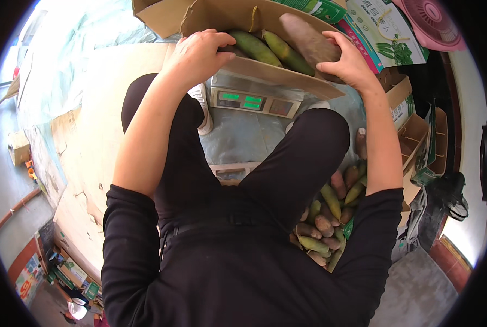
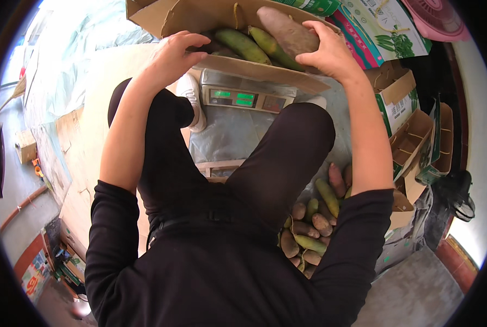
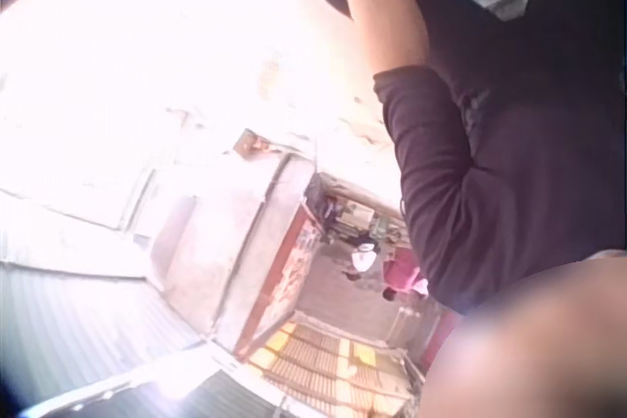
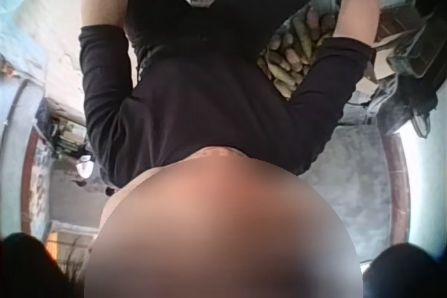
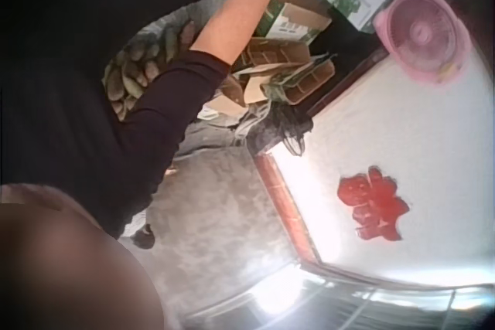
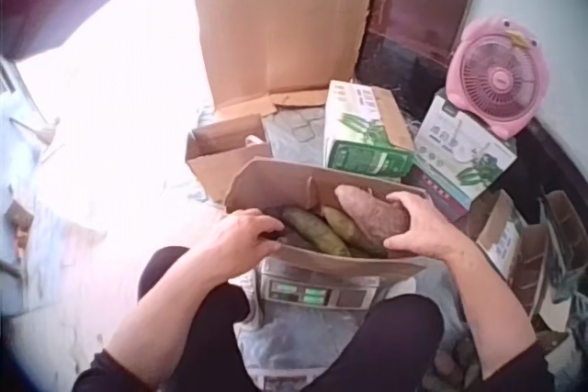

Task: Sort and weigh vegetables into cardboard boxes.

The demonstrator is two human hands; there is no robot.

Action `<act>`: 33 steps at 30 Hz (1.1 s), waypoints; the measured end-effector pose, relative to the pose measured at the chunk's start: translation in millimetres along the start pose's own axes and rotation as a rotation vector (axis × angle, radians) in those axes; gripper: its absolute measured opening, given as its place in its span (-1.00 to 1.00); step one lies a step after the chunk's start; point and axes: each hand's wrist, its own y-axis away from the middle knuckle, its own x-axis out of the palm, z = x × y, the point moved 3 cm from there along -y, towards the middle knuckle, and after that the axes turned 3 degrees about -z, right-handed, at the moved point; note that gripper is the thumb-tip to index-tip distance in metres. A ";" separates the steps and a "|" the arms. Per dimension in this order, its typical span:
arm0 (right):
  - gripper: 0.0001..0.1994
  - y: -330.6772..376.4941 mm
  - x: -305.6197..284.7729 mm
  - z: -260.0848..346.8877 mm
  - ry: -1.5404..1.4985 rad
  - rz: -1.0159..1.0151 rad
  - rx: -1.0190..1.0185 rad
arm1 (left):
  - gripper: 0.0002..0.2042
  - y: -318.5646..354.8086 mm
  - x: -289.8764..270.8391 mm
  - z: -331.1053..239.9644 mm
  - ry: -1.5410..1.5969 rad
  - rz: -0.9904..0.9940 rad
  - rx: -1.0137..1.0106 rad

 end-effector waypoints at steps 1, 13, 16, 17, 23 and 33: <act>-0.28 -0.4 4.3 -2.6 0.002 0.009 -0.005 | -0.72 -0.4 -1.2 0.4 -0.003 -0.014 0.014; -0.73 173.8 54.7 -183.6 -0.409 -0.504 0.709 | -0.71 -0.4 -11.8 1.3 0.086 -0.123 -0.006; -0.79 263.7 121.6 -245.7 -0.144 -0.393 0.557 | -0.71 -5.0 -8.4 -2.9 0.083 -0.114 0.018; -0.80 279.8 143.3 -235.1 -0.150 -0.320 0.557 | -0.71 -1.2 -10.3 0.2 0.071 -0.113 0.006; -0.82 383.4 233.1 -219.0 -0.338 -0.238 0.860 | -0.72 -5.3 -7.4 -0.4 0.090 -0.122 0.012; -0.85 394.5 231.2 -173.7 -0.482 -0.095 1.129 | -0.70 -7.0 -7.0 -5.6 0.143 0.002 0.003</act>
